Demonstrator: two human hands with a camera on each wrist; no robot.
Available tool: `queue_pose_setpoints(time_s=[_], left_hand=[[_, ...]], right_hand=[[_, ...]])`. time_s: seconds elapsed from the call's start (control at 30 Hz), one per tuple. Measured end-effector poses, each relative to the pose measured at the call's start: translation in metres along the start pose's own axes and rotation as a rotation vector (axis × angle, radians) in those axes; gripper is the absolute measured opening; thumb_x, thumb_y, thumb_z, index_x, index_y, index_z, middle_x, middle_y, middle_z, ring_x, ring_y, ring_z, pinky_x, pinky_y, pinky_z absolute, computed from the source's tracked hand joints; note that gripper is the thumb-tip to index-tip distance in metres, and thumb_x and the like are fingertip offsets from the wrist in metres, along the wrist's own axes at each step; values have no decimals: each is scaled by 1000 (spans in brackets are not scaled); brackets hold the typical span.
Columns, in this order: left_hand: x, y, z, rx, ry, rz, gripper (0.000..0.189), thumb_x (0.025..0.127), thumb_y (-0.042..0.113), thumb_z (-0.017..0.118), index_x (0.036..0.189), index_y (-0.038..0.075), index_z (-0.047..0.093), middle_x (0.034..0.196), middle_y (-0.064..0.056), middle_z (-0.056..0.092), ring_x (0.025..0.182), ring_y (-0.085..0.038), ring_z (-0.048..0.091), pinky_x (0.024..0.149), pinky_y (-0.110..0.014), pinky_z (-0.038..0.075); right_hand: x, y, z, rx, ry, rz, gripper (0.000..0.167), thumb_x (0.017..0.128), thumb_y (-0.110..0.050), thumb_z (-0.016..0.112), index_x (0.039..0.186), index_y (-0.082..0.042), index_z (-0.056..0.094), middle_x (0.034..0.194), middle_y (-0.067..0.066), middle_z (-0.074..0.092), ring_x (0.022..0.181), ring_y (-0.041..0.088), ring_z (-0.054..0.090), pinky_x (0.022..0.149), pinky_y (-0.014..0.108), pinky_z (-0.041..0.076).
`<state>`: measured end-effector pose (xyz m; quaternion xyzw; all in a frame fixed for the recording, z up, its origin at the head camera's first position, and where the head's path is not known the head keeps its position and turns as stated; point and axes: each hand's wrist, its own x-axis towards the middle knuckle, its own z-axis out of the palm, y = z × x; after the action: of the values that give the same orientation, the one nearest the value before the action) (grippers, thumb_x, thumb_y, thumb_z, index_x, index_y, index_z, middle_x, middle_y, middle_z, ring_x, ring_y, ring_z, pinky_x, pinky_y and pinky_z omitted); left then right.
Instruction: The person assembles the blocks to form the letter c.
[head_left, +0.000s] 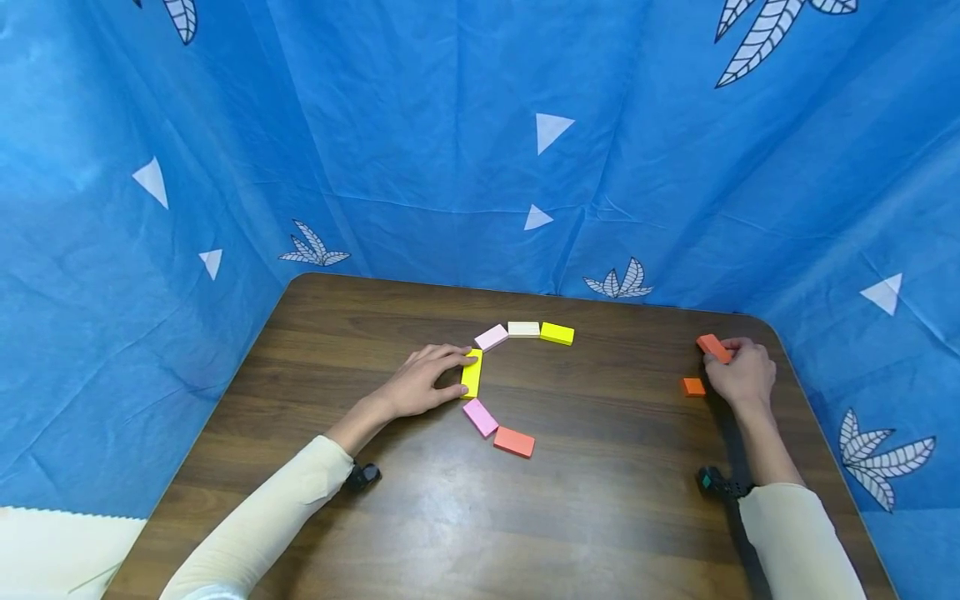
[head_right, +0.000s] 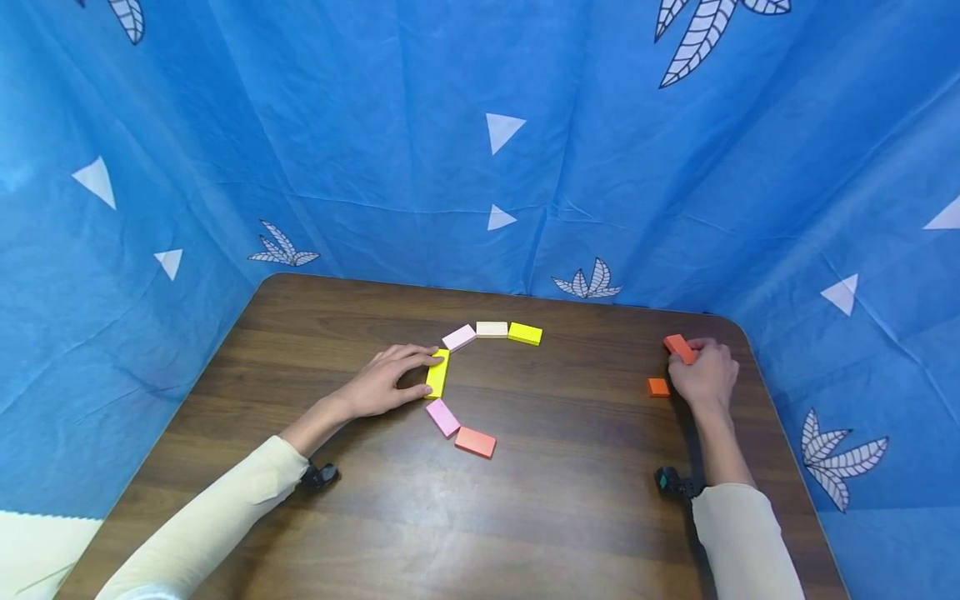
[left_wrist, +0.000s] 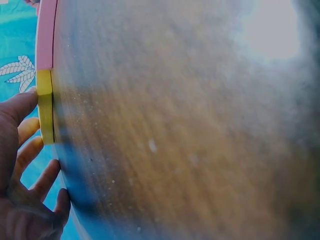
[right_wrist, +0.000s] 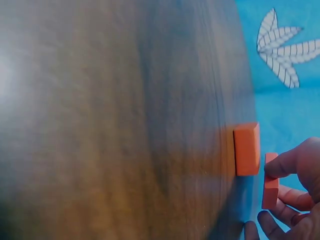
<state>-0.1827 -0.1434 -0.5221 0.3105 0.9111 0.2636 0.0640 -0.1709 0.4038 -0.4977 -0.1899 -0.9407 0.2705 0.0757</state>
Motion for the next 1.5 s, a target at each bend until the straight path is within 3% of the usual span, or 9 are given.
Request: queue_pose_setpoints(time_s=[0.13,0.37,0.6,0.83,1.17,1.33,1.5], left_hand=[[1,1,-1,-4,-2,1,56,104,41,72,156,26,59,166,3,52,152,-29,48,123,-63,36],[-2,-2,-2,-9,-8,-28,56,104,41,71,157,27,57,167,3,50,154,-31,46,125,-65,33],[-2,-2,-1,-8,-6,-15,56,105,42,70,158,29,56,167,4,50,154,-30,46,124,-65,33],[0,0,-2,-15,-4,-12,56,104,41,72,157,26,58,167,4,51,153,-30,47,125,-64,34],[1,1,-1,-8,-4,-9,56,104,40,72,156,25,59,166,3,51,152,-30,48,124,-64,35],[1,2,-1,-3,-5,-7,56,104,40,72,156,25,59,166,3,52,152,-30,48,124,-63,35],[1,2,-1,0,-12,-12,56,104,40,72,156,25,59,167,2,51,152,-30,48,123,-63,36]], right_hand=[[-10,-3,0,10,3,-77,48,102,-19,61,133,18,57,121,38,57,110,52,50,109,68,30],[-25,-12,5,37,-35,-150,46,102,-16,63,135,15,56,123,37,57,112,50,48,99,64,33],[-44,-22,7,40,-22,-242,39,101,-11,64,132,13,59,122,36,57,112,50,49,99,64,33],[-63,-31,15,26,-32,-356,36,99,-4,69,131,9,61,128,33,57,113,48,44,90,57,32],[-89,-48,25,55,-30,-517,34,96,2,73,129,4,65,124,27,62,114,44,44,91,55,33],[-103,-55,30,54,-78,-586,35,95,2,75,129,1,66,125,24,63,113,41,46,92,55,35],[-117,-63,34,52,-188,-602,35,97,-2,76,130,-3,65,127,18,63,114,35,47,93,52,39]])
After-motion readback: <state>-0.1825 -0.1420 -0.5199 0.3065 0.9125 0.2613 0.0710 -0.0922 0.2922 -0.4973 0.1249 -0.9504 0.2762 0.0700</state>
